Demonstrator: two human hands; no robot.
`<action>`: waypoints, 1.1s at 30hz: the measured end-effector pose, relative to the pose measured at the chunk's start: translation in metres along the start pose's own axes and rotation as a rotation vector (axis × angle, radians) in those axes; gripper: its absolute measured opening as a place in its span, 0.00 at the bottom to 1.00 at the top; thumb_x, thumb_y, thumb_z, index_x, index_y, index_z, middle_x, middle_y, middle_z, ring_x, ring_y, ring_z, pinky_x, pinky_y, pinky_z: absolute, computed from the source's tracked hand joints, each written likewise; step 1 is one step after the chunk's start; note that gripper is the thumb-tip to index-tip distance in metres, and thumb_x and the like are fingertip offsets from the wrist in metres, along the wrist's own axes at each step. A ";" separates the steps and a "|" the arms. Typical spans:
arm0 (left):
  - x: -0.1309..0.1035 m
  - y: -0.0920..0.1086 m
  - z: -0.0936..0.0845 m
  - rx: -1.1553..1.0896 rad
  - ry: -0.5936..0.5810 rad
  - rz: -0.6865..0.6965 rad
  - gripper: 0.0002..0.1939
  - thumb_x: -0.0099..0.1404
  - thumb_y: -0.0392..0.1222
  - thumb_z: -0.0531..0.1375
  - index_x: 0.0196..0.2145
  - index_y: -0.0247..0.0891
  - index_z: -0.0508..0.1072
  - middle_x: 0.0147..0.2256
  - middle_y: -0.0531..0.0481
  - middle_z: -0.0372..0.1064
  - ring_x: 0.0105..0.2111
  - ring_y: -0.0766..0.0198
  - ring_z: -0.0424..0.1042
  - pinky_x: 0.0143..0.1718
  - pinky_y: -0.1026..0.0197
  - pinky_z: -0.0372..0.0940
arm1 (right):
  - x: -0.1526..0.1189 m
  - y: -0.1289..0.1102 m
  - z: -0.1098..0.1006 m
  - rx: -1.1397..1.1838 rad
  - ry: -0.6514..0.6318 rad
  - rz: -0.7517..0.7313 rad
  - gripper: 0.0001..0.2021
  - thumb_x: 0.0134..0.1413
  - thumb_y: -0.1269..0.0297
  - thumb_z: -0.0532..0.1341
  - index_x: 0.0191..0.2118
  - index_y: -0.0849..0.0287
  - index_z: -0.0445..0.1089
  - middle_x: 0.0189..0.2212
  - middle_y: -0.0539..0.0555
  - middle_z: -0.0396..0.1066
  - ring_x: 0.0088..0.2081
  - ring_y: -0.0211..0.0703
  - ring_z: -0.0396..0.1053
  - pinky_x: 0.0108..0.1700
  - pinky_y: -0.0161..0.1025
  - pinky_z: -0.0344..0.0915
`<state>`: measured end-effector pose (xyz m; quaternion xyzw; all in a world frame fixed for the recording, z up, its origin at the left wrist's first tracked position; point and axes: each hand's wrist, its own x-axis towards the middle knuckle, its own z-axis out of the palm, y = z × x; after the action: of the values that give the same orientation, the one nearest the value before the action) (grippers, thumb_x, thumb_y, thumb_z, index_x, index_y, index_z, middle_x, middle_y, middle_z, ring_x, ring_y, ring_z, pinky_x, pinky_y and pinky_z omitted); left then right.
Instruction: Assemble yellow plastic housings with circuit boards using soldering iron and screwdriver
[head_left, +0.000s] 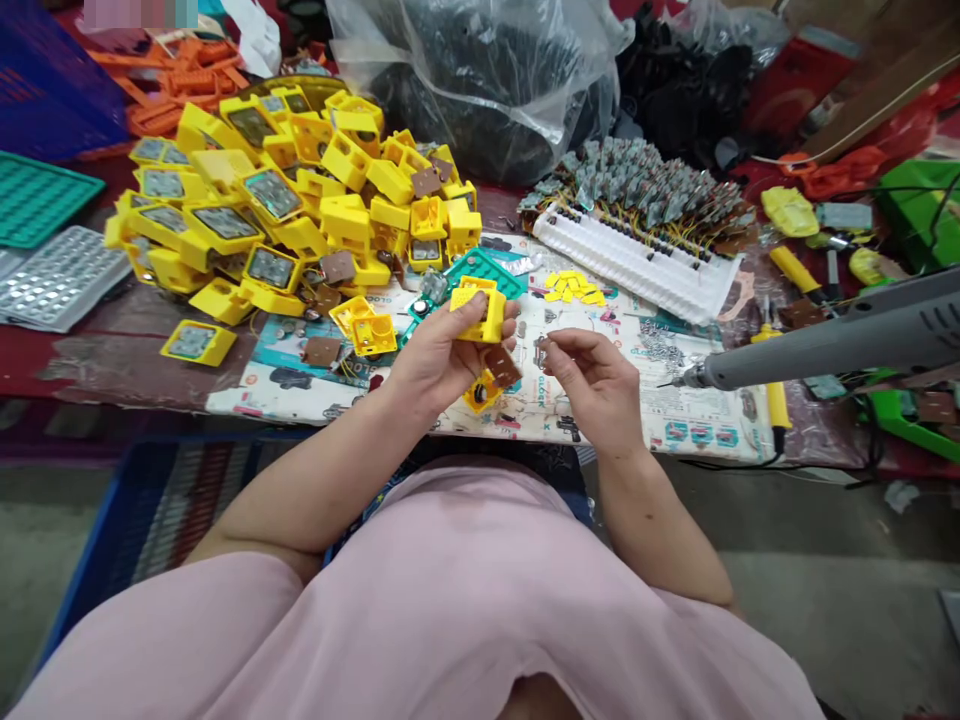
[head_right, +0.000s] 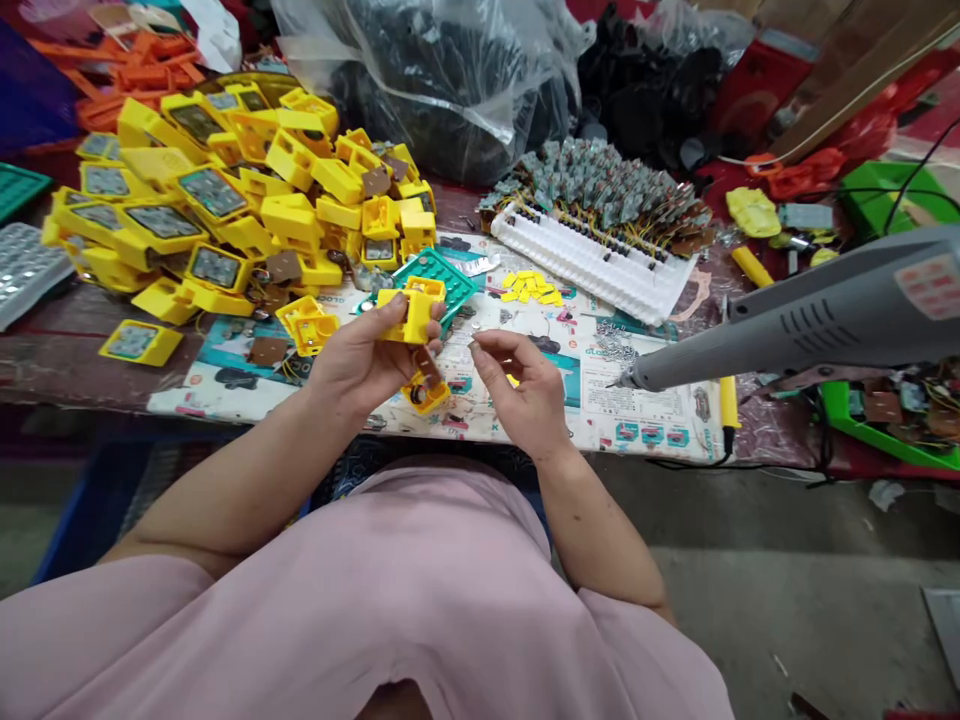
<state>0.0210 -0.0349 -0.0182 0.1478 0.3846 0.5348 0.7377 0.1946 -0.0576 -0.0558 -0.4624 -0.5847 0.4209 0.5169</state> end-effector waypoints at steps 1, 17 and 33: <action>0.000 0.001 0.002 -0.010 0.021 -0.005 0.07 0.69 0.36 0.58 0.34 0.31 0.73 0.31 0.49 0.77 0.24 0.71 0.75 0.28 0.70 0.72 | 0.000 0.001 0.000 0.012 -0.028 0.016 0.11 0.57 0.53 0.66 0.43 0.53 0.74 0.38 0.50 0.78 0.38 0.36 0.76 0.41 0.36 0.74; -0.004 -0.008 0.005 0.076 0.048 0.212 0.11 0.66 0.48 0.60 0.31 0.38 0.73 0.29 0.52 0.76 0.40 0.58 0.80 0.46 0.55 0.76 | -0.005 0.005 0.010 -0.619 0.131 -0.815 0.17 0.62 0.74 0.59 0.53 0.49 0.69 0.42 0.51 0.80 0.44 0.40 0.77 0.47 0.39 0.73; -0.005 -0.012 0.007 0.036 0.044 0.146 0.07 0.63 0.41 0.61 0.28 0.38 0.70 0.27 0.53 0.73 0.33 0.63 0.79 0.47 0.58 0.74 | -0.003 0.009 0.006 -0.634 0.159 -0.812 0.11 0.57 0.74 0.64 0.40 0.49 0.73 0.34 0.49 0.79 0.37 0.42 0.72 0.41 0.42 0.71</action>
<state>0.0331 -0.0428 -0.0190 0.1769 0.3986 0.5833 0.6852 0.1893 -0.0586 -0.0658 -0.3627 -0.7745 -0.0477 0.5160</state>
